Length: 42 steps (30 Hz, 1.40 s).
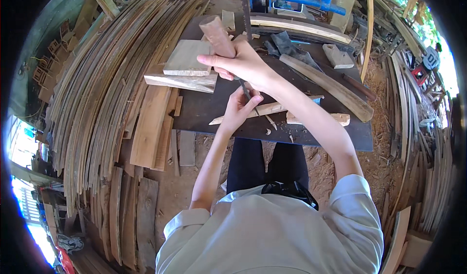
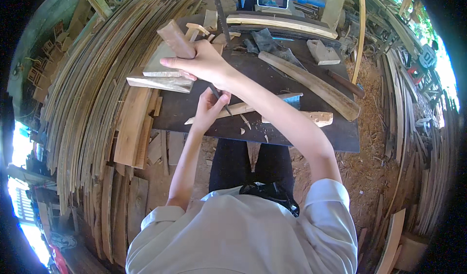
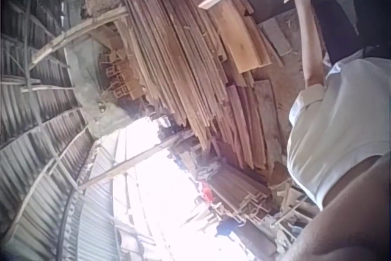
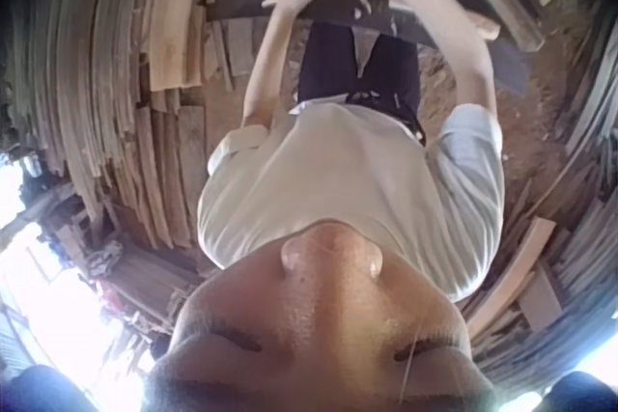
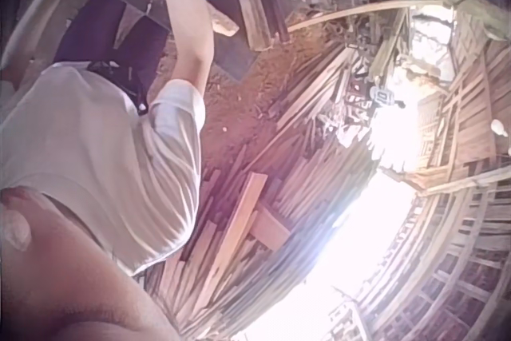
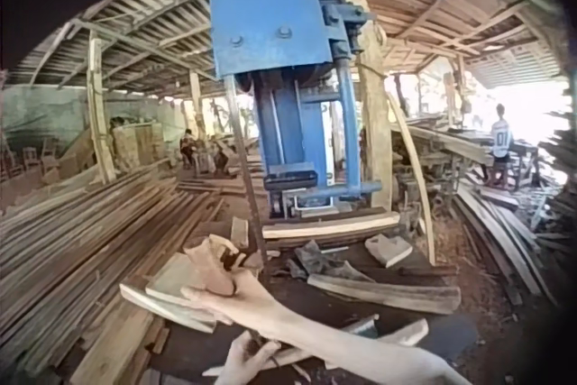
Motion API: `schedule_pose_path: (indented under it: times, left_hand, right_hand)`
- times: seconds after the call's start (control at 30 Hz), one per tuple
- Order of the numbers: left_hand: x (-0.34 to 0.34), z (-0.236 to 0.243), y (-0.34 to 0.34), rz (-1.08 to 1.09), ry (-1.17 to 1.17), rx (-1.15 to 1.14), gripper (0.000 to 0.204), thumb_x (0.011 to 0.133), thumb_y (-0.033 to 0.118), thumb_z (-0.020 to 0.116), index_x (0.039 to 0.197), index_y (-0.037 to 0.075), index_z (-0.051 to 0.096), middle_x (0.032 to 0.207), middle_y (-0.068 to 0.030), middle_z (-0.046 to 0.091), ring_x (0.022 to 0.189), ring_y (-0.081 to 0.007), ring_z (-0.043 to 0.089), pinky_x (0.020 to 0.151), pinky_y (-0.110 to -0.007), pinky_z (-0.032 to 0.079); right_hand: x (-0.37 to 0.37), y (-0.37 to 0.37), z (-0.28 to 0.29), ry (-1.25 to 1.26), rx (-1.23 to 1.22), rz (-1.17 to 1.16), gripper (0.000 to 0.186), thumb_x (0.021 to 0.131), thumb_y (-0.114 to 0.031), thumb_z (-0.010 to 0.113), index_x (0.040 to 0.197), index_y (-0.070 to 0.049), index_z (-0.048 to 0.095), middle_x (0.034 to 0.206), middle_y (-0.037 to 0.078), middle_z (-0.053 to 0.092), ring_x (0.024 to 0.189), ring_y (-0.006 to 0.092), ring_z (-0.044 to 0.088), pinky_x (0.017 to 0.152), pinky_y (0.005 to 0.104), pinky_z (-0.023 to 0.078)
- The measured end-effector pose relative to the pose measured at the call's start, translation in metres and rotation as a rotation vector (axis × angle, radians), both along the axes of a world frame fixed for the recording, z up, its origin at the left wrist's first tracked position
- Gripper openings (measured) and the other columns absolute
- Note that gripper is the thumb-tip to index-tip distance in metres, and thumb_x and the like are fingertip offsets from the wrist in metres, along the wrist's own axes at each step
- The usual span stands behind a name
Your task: The person carves a small piece of wood using a chisel and a wooden mallet. They repeatedly position the chisel on the wood and strike it with the mallet to remove shavings, occasionally adjusting the wood's position on the workbench.
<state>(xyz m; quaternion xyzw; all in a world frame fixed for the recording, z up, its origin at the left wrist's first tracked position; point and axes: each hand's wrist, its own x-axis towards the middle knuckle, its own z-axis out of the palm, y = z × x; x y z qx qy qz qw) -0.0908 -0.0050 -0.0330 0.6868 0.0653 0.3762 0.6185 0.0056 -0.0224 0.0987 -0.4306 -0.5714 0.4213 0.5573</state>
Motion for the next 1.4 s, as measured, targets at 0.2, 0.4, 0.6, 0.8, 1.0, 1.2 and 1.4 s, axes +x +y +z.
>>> schedule_pose_path:
  times: [0.2,0.4,0.6,0.8,1.0,1.2,1.4]
  left_hand:
    - [-0.051,0.020,0.005,0.356,0.416,0.707,0.037,0.083,0.022,0.068,0.112,0.000,0.060,0.110,-0.0167,0.057,0.103,-0.0327,0.056,0.091,-0.039,0.045]
    - [-0.066,0.007,-0.015,0.344,0.504,0.780,0.024,0.083,0.015,0.064,0.104,0.003,0.064,0.104,-0.0086,0.057,0.098,-0.0278,0.057,0.086,-0.040,0.045]
    - [-0.052,0.003,-0.015,0.484,0.415,0.821,0.024,0.078,0.011,0.069,0.101,0.004,0.066,0.098,-0.0074,0.061,0.093,-0.0273,0.060,0.083,-0.038,0.047]
    - [-0.055,-0.004,-0.022,0.458,0.362,0.604,0.027,0.072,0.007,0.074,0.098,0.004,0.066,0.096,-0.0080,0.064,0.092,-0.0272,0.062,0.085,-0.037,0.047]
    - [-0.054,-0.011,-0.027,0.529,0.372,0.647,0.026,0.072,0.007,0.075,0.096,0.004,0.067,0.099,-0.0061,0.064,0.094,-0.0256,0.061,0.085,-0.037,0.045]
    - [-0.054,-0.016,-0.029,0.533,0.337,0.586,0.026,0.073,0.008,0.075,0.097,0.005,0.067,0.100,-0.0059,0.062,0.095,-0.0247,0.060,0.084,-0.036,0.044]
    - [-0.054,-0.014,-0.030,0.532,0.350,0.583,0.026,0.073,0.009,0.075,0.098,0.005,0.067,0.100,-0.0060,0.062,0.094,-0.0245,0.060,0.084,-0.036,0.044]
  right_hand:
    - [0.022,-0.049,0.030,0.174,0.297,-0.245,0.025,0.083,-0.018,0.069,0.066,-0.007,0.055,0.053,-0.004,0.047,0.043,0.0049,0.041,0.040,0.0209,0.027]
    - [0.040,-0.081,0.045,0.269,0.402,-0.300,0.021,0.082,-0.008,0.067,0.066,-0.005,0.053,0.053,-0.002,0.043,0.044,0.0058,0.039,0.041,0.0218,0.027]
    - [0.031,-0.080,0.026,0.308,0.343,-0.260,0.026,0.084,-0.005,0.064,0.063,-0.005,0.049,0.052,-0.001,0.042,0.043,0.0067,0.038,0.041,0.0228,0.026]
    - [0.028,-0.071,0.001,0.459,0.293,-0.238,0.030,0.083,-0.003,0.063,0.060,-0.007,0.043,0.053,0.000,0.041,0.044,0.0078,0.038,0.041,0.0233,0.026]
    - [0.026,-0.071,-0.013,0.537,0.262,-0.270,0.031,0.081,-0.003,0.063,0.060,-0.008,0.042,0.053,0.000,0.040,0.045,0.0082,0.037,0.042,0.0236,0.026]
    - [0.029,-0.067,-0.023,0.582,0.285,-0.279,0.030,0.080,-0.002,0.062,0.060,-0.008,0.041,0.053,-0.001,0.038,0.045,0.0085,0.037,0.043,0.0233,0.028]
    - [0.029,-0.064,-0.024,0.574,0.294,-0.301,0.029,0.080,-0.001,0.062,0.060,-0.008,0.041,0.053,-0.001,0.035,0.045,0.0085,0.036,0.044,0.0233,0.029]
